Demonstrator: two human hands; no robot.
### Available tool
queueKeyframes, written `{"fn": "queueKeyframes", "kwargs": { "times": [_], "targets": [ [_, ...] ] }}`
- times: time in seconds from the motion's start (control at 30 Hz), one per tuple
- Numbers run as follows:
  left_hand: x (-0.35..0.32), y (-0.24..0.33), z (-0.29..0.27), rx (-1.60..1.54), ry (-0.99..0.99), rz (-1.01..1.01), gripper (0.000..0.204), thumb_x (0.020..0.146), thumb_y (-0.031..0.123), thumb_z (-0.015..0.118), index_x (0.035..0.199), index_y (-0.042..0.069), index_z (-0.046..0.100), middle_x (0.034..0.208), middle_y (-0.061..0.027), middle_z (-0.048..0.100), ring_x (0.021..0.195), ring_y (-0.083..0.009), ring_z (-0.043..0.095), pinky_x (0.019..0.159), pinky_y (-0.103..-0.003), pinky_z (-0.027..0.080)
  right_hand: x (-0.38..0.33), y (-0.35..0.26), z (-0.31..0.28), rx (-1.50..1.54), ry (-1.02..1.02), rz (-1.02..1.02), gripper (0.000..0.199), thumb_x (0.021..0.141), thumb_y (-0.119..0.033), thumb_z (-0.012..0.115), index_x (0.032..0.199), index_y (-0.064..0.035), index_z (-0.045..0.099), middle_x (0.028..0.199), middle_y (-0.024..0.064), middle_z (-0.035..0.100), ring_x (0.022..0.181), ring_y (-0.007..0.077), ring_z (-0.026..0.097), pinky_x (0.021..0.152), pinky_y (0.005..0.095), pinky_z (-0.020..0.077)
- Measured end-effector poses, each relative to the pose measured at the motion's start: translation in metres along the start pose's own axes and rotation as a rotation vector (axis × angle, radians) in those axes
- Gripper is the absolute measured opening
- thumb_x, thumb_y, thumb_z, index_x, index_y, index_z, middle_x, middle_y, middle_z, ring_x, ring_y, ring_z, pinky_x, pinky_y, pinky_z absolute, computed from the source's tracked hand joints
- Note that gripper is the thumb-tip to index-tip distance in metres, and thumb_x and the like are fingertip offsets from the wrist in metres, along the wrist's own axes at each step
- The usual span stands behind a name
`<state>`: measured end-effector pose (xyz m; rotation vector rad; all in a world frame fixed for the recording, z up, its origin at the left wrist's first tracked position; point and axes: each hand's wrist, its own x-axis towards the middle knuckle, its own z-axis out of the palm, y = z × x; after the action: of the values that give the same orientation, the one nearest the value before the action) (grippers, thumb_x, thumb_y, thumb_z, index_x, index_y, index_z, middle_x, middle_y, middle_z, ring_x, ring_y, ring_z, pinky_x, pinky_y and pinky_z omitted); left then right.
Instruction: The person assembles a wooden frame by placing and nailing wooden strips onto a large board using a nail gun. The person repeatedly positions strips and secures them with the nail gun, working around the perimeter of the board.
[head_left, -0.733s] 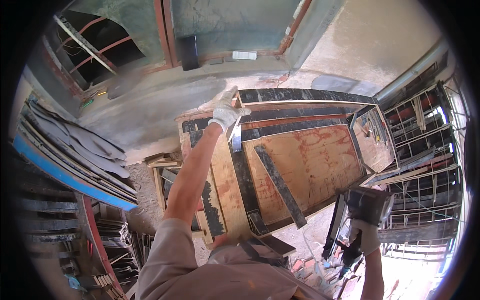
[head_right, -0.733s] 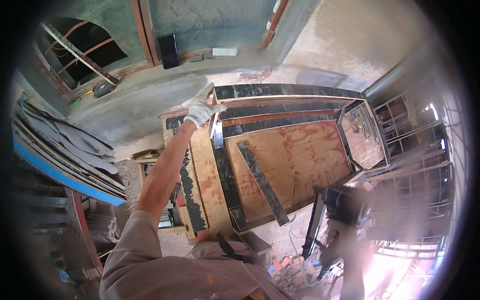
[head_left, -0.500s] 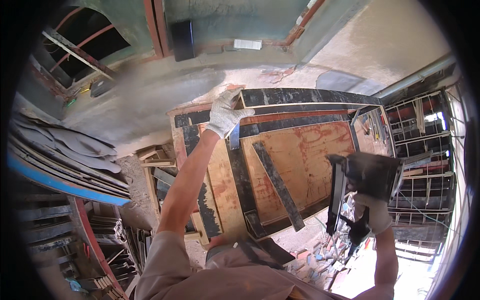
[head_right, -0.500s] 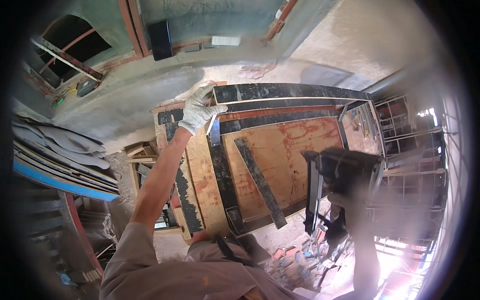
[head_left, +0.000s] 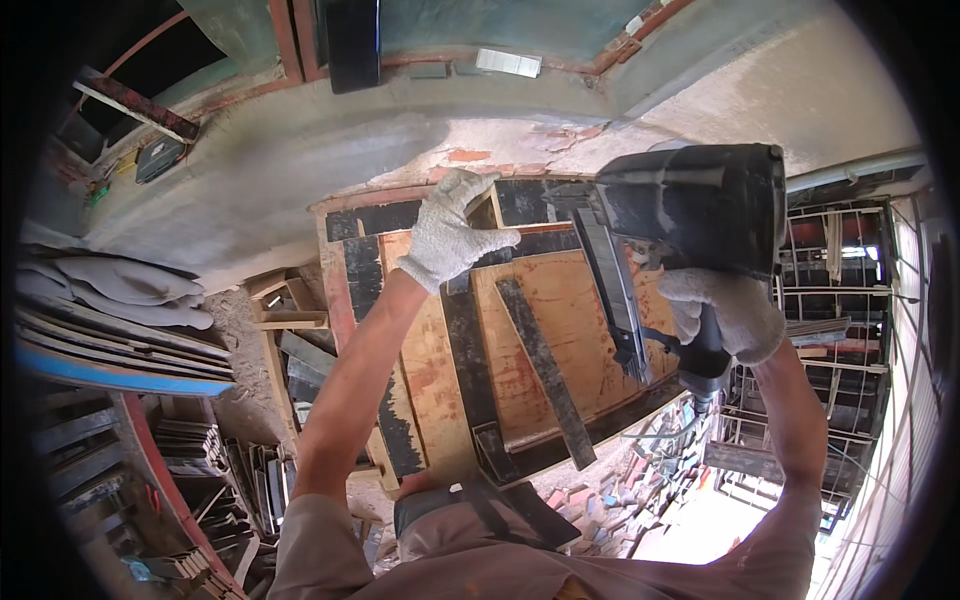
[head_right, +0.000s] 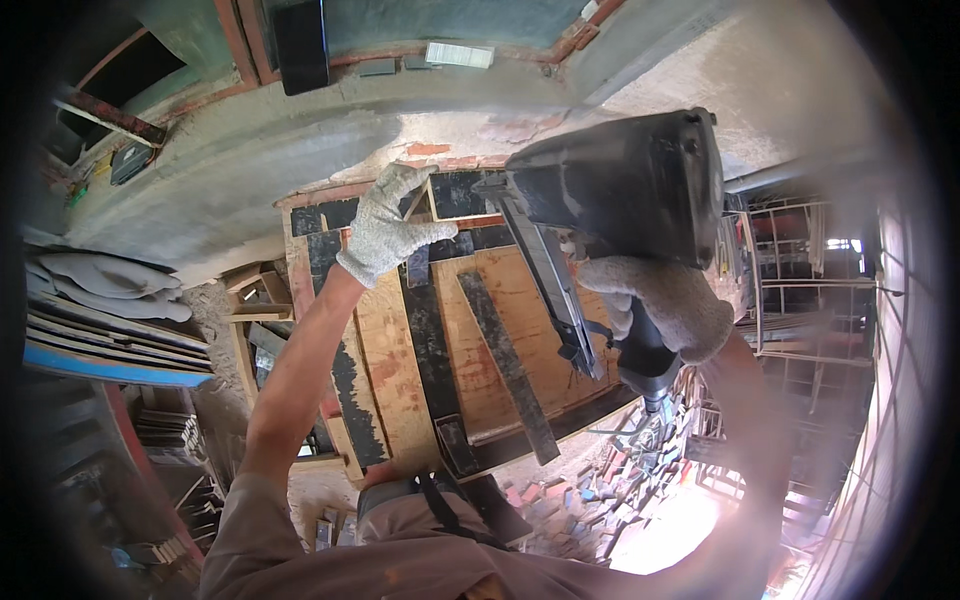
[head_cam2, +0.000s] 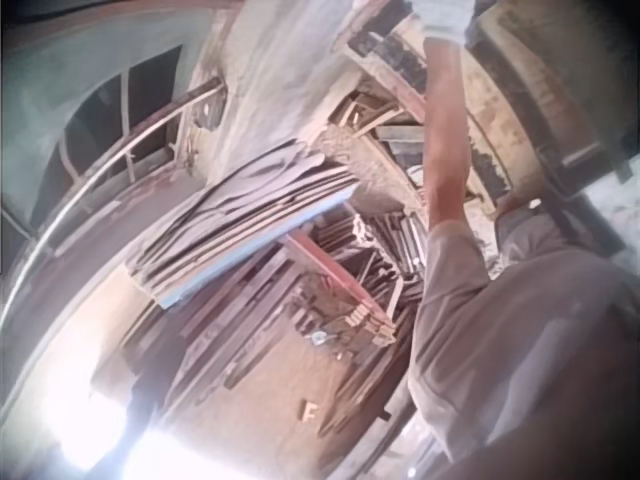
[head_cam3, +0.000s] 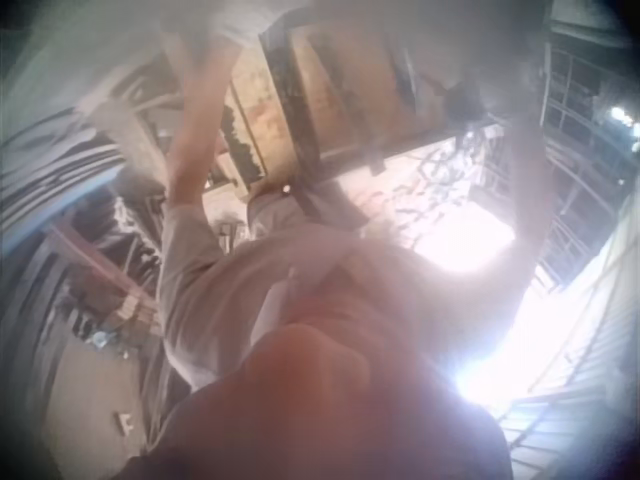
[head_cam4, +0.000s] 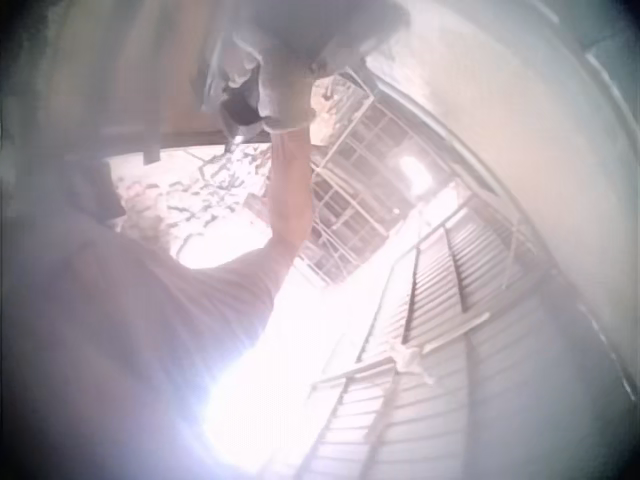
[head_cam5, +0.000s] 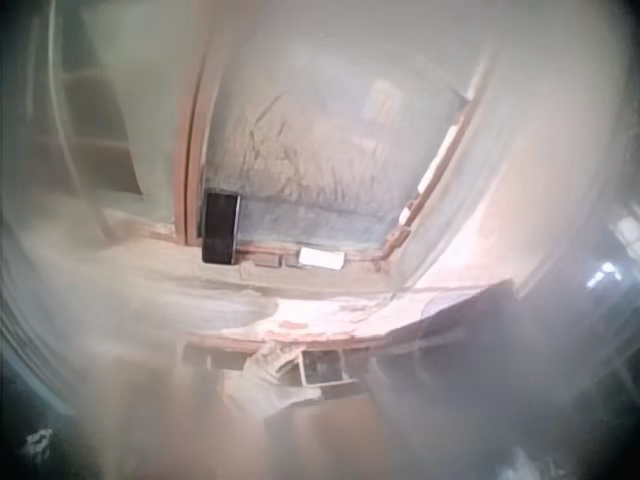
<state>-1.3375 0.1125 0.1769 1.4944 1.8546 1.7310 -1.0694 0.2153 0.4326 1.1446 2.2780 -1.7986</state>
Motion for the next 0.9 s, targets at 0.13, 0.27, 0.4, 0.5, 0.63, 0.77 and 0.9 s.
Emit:
{"fn": "queueKeyframes", "kwargs": {
  "times": [0.13,0.27,0.4,0.5,0.63,0.77,0.9],
  "targets": [
    [-0.002,0.004,-0.004,-0.009,-0.030,-0.035,0.084,0.060,0.040,0.099,0.133,0.010,0.068,0.110,-0.0090,0.065,0.107,-0.0264,0.064,0.099,-0.040,0.052,0.022,-0.025,0.010,0.027,-0.008,0.177,0.017,0.098,-0.013,0.065,0.110,-0.0016,0.070,0.066,0.0020,0.055,0.055,0.0145,0.057,0.056,0.0307,0.0496],
    [-0.004,0.008,-0.003,0.028,-0.022,-0.059,0.084,0.060,0.040,0.099,0.132,0.009,0.068,0.113,-0.0112,0.067,0.110,-0.0274,0.065,0.100,-0.040,0.052,0.034,0.004,-0.005,-0.043,-0.132,-0.101,0.020,0.096,-0.016,0.070,0.111,-0.0022,0.070,0.067,-0.0004,0.055,0.054,0.0123,0.057,0.052,0.0296,0.0486],
    [-0.008,0.003,-0.001,0.074,-0.002,-0.047,0.081,0.061,0.039,0.099,0.130,0.010,0.069,0.120,-0.0122,0.069,0.114,-0.0282,0.066,0.103,-0.040,0.051,0.042,-0.008,0.004,0.097,-0.091,0.171,0.024,0.096,-0.018,0.071,0.116,-0.0034,0.070,0.069,-0.0015,0.056,0.056,0.0107,0.058,0.051,0.0279,0.0481],
    [-0.007,0.004,0.000,0.038,-0.020,-0.075,0.079,0.062,0.038,0.099,0.130,0.011,0.069,0.121,-0.0116,0.069,0.115,-0.0283,0.066,0.104,-0.040,0.051,0.045,-0.006,0.001,0.115,-0.156,0.098,0.026,0.096,-0.019,0.072,0.118,-0.0044,0.071,0.069,-0.0018,0.056,0.056,0.0106,0.058,0.052,0.0277,0.0494],
    [-0.009,0.006,0.001,0.106,0.010,-0.024,0.077,0.063,0.035,0.099,0.130,0.011,0.069,0.120,-0.0105,0.069,0.115,-0.0280,0.065,0.103,-0.040,0.051,0.053,0.008,-0.002,0.052,-0.290,-0.254,0.027,0.096,-0.020,0.073,0.117,-0.0032,0.072,0.068,-0.0017,0.057,0.056,0.0101,0.059,0.052,0.0273,0.0513],
    [-0.007,0.012,-0.004,-0.055,-0.029,-0.078,0.075,0.064,0.033,0.098,0.130,0.012,0.069,0.121,-0.0103,0.068,0.117,-0.0281,0.065,0.104,-0.040,0.051,0.054,-0.011,0.008,0.096,-0.210,-0.018,0.027,0.097,-0.020,0.071,0.117,-0.0014,0.071,0.069,-0.0013,0.059,0.057,0.0098,0.060,0.052,0.0263,0.0516],
    [-0.009,0.003,-0.003,-0.057,-0.032,-0.091,0.082,0.062,0.040,0.097,0.133,0.011,0.067,0.127,-0.0155,0.067,0.123,-0.0329,0.061,0.108,-0.042,0.048,0.055,-0.021,0.009,0.195,-0.137,0.227,0.025,0.097,-0.018,0.072,0.115,-0.0016,0.072,0.069,-0.0008,0.059,0.057,0.0097,0.060,0.052,0.0262,0.0514]
  ]
}}
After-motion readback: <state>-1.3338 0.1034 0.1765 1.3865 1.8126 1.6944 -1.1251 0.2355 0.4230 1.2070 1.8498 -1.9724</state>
